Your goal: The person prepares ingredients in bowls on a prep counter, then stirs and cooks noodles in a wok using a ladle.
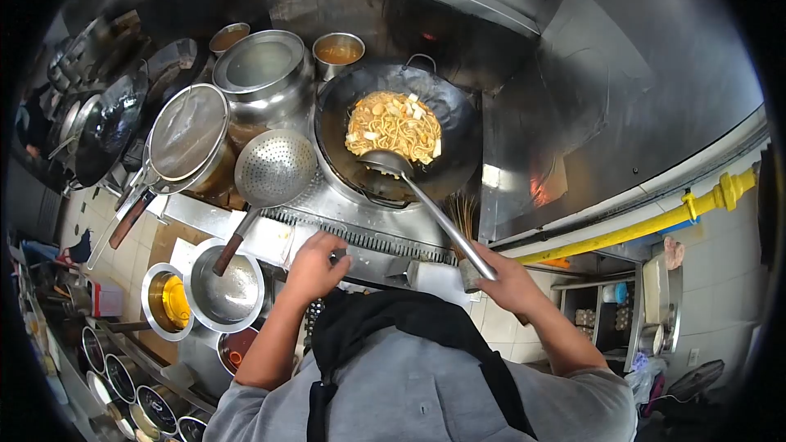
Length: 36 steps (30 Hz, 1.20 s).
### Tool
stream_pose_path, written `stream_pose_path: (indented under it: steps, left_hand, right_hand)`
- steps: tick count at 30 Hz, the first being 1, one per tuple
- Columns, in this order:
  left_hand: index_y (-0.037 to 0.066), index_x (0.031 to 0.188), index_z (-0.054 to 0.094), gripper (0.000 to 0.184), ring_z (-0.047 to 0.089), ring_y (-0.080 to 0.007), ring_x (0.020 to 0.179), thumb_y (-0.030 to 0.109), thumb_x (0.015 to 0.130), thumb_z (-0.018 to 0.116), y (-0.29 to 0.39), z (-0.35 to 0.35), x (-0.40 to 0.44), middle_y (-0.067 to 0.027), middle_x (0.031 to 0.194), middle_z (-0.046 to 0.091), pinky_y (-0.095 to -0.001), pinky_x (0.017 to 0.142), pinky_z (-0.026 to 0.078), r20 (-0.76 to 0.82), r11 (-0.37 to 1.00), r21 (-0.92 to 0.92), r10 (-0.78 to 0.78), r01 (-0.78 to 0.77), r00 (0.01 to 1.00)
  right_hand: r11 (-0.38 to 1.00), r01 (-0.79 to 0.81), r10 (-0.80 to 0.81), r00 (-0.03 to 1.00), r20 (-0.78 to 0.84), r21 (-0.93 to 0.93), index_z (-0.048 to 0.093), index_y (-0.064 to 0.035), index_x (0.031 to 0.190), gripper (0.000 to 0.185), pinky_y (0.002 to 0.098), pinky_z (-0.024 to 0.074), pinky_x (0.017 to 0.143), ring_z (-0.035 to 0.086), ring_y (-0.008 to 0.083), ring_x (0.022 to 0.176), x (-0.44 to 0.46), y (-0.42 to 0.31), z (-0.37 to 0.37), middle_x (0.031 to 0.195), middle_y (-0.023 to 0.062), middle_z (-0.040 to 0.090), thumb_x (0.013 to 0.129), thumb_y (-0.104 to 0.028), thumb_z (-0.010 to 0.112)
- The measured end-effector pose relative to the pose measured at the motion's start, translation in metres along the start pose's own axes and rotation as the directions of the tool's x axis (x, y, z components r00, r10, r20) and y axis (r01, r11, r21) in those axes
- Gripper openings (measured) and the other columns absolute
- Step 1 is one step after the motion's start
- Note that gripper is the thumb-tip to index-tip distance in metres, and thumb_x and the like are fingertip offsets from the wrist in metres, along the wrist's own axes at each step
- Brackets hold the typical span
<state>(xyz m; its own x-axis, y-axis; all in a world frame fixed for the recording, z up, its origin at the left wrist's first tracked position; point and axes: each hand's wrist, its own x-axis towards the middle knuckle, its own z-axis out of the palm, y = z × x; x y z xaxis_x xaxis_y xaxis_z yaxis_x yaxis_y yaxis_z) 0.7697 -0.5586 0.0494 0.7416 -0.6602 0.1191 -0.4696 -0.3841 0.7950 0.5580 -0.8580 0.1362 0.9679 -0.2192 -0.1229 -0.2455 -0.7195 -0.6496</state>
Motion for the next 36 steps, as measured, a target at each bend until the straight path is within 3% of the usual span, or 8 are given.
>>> stream_pose_path:
  steps: [7,10,16,18,20,28,32,36]
  left_hand:
    - [0.002,0.096,0.064,0.023,0.060,-0.0374,0.089,0.017,0.080,0.071,0.007,-0.013,0.008,-0.0162,0.093,0.062,-0.0432,0.080,0.049,0.059,0.989,-0.012,0.151,-0.150,0.987]
    - [0.002,0.096,0.065,0.023,0.061,-0.0371,0.091,0.016,0.079,0.072,-0.015,-0.025,-0.003,-0.0166,0.094,0.063,-0.0425,0.081,0.050,0.009,0.996,-0.075,0.038,-0.038,0.999]
    - [0.000,0.098,0.064,0.024,0.063,-0.0304,0.088,0.015,0.080,0.072,-0.015,-0.016,-0.003,-0.0145,0.094,0.063,-0.0374,0.079,0.051,0.048,0.991,-0.134,0.026,-0.019,0.999]
    - [0.001,0.097,0.064,0.023,0.063,-0.0313,0.090,0.015,0.080,0.072,-0.007,-0.021,0.000,-0.0146,0.094,0.063,-0.0381,0.080,0.051,0.086,0.994,-0.101,0.043,-0.034,0.995]
    - [0.001,0.097,0.064,0.023,0.064,-0.0324,0.092,0.015,0.080,0.071,-0.007,-0.024,0.004,-0.0149,0.095,0.063,-0.0385,0.080,0.051,0.115,0.994,-0.102,0.062,-0.050,0.991]
    - [0.002,0.096,0.065,0.022,0.064,-0.0308,0.090,0.015,0.080,0.072,-0.004,-0.030,0.010,-0.0146,0.093,0.063,-0.0378,0.079,0.051,0.181,0.983,-0.173,0.096,-0.065,0.979]
    - [0.002,0.094,0.065,0.021,0.064,-0.0295,0.087,0.014,0.079,0.073,-0.026,-0.033,0.000,-0.0142,0.092,0.064,-0.0369,0.078,0.051,0.124,0.972,-0.234,0.032,-0.002,0.992]
    - [0.001,0.094,0.065,0.021,0.064,-0.0287,0.087,0.013,0.078,0.073,-0.026,-0.030,0.003,-0.0138,0.091,0.064,-0.0367,0.078,0.051,0.135,0.963,-0.270,0.025,0.013,0.991]
  right_hand:
    - [0.938,-0.229,0.206,0.972,-0.114,-0.261,0.042,-0.0271,0.147,0.071,0.0461,0.0506,0.091,0.064,0.0422,0.100,0.052,0.021,-0.023,0.112,0.0242,0.065,0.080,-0.012,0.061]
    - [0.679,-0.267,0.300,0.951,-0.073,-0.684,0.034,-0.0338,0.150,0.080,0.0498,0.0534,0.081,0.066,0.0383,0.089,0.012,-0.015,-0.086,0.099,0.0201,0.066,0.080,-0.009,0.062]
    - [0.616,-0.319,0.377,0.922,-0.086,-0.720,0.040,-0.0291,0.148,0.076,0.0473,0.0542,0.082,0.066,0.0372,0.092,0.023,0.027,-0.060,0.103,0.0198,0.067,0.078,-0.008,0.063]
    - [0.916,-0.082,0.025,0.989,-0.148,-0.393,0.045,-0.0205,0.146,0.071,0.0447,0.0543,0.082,0.068,0.0322,0.090,0.043,0.075,-0.037,0.099,0.0163,0.068,0.080,-0.007,0.064]
    - [0.973,-0.215,0.196,0.961,-0.193,-0.079,0.046,-0.0165,0.145,0.068,0.0417,0.0551,0.076,0.067,0.0277,0.081,0.068,0.059,-0.020,0.095,0.0133,0.068,0.081,-0.006,0.064]
    - [0.558,-0.329,0.593,0.800,-0.089,0.762,0.038,-0.0137,0.147,0.064,0.0310,0.0375,0.034,0.045,0.0120,0.041,0.156,0.015,0.051,0.063,0.0018,0.049,0.088,-0.001,0.058]
    - [0.656,-0.434,0.524,0.851,0.041,0.617,0.040,-0.0084,0.145,0.061,0.0301,0.0371,0.037,0.046,0.0117,0.043,0.106,-0.024,0.031,0.062,0.0019,0.050,0.087,-0.001,0.059]
    - [0.873,-0.321,0.404,0.898,-0.176,0.368,0.046,-0.0064,0.140,0.057,0.0294,0.0372,0.039,0.046,0.0118,0.044,0.145,0.006,0.020,0.061,0.0020,0.050,0.085,-0.002,0.060]
